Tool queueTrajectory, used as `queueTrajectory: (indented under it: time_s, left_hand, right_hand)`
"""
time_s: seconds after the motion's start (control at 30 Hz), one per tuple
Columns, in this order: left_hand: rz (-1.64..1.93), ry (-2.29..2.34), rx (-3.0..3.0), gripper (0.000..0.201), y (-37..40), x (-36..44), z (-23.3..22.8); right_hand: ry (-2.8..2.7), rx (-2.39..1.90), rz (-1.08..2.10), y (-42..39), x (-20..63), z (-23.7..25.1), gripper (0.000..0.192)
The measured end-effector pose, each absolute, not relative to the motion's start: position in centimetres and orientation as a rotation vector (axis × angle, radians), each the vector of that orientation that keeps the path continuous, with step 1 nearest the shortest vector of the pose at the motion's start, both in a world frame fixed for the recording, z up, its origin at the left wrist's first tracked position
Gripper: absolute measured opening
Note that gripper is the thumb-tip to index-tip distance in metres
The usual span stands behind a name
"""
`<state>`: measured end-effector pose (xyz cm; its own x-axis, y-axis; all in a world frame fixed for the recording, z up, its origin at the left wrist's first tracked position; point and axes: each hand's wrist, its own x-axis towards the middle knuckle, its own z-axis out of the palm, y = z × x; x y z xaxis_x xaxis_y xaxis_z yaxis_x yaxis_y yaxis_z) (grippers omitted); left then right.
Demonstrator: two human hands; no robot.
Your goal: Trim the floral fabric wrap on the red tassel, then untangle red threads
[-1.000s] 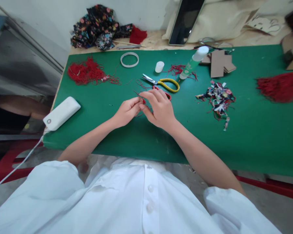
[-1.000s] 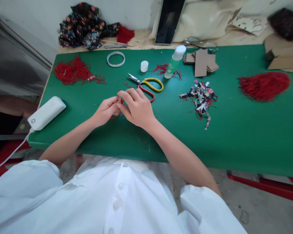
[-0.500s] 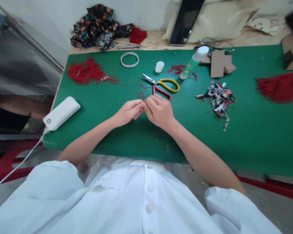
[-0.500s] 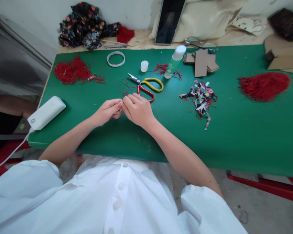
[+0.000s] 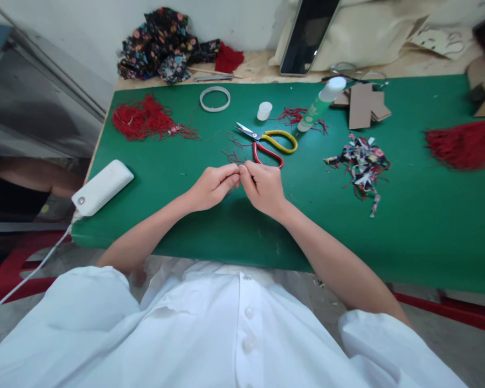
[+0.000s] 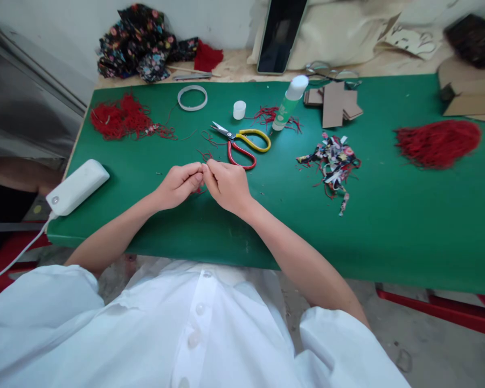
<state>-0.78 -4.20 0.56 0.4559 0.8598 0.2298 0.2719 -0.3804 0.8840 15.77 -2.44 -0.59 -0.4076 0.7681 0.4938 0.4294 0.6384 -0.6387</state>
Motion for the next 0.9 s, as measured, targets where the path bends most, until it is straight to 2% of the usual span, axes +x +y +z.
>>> queueTrajectory:
  time_s: [0.23,0.5,0.6,0.7,0.9]
  left_hand:
    - [0.863,1.13,2.448,0.031,-4.2,-1.1,0.1]
    - [0.645,1.331,2.593,0.034,-4.5,-1.0,-0.7]
    - [0.666,1.315,2.545,0.028,-4.5,-0.9,-0.3]
    - [0.762,1.297,2.384,0.02,-4.6,-0.7,0.3]
    - [0.777,1.254,1.922,0.025,-4.6,-0.4,1.6]
  right_hand:
    - [-1.872,-0.996,1.007,-2.5,15.5,-0.1,0.04]
    - [-1.782,-1.009,1.19,-2.0,15.2,-1.0,0.04]
    - [-1.848,-1.015,1.112,-2.0,15.4,-1.0,0.038]
    - [-1.981,-1.041,0.896,-2.0,15.6,-0.9,0.036]
    - [-2.138,-1.047,0.555,-2.4,15.9,-0.9,0.029]
